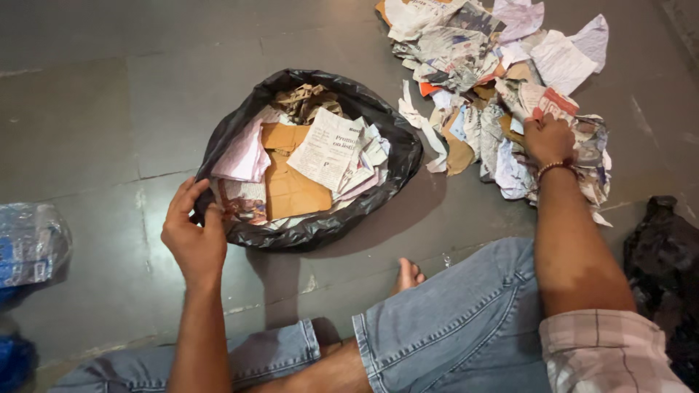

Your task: The person sits on the floor and sorts through a pile of mixed paper, including newspapers and cardboard, placing selected pieces into a black plastic bag. The person repeatedly picks up paper, briefly handles it, and puts it into the bag.

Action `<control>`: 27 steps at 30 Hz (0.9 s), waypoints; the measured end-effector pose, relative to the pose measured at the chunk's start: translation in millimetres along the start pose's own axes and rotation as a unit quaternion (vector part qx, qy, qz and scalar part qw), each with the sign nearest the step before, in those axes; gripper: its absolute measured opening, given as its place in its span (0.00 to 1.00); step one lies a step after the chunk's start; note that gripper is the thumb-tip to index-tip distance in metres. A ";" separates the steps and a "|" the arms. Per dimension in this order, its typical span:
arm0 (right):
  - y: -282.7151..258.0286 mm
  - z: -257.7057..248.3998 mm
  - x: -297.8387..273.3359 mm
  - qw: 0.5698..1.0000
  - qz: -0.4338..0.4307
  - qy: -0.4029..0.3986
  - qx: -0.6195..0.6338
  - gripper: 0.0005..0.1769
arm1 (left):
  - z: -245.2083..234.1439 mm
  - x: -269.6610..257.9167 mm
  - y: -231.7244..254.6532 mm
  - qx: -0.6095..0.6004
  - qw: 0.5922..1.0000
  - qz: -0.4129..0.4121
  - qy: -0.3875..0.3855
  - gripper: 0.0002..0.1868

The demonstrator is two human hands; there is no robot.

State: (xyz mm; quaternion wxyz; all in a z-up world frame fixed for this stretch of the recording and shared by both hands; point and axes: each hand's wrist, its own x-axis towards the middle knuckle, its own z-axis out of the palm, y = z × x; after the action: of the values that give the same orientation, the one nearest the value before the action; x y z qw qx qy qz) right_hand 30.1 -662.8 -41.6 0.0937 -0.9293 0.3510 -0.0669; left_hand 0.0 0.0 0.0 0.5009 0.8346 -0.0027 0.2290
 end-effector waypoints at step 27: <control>-281.8 -18.3 -230.9 0.776 -0.612 -0.032 0.150 0.23 | 3.0 0.1 26.8 0.105 0.992 0.067 -0.009 0.14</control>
State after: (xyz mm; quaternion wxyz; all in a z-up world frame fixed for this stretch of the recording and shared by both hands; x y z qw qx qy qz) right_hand 35.0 -304.2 25.0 0.1822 -0.9239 -0.3094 -0.1319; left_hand -5.0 -15.9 21.2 0.3942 0.8823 -0.0394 0.2540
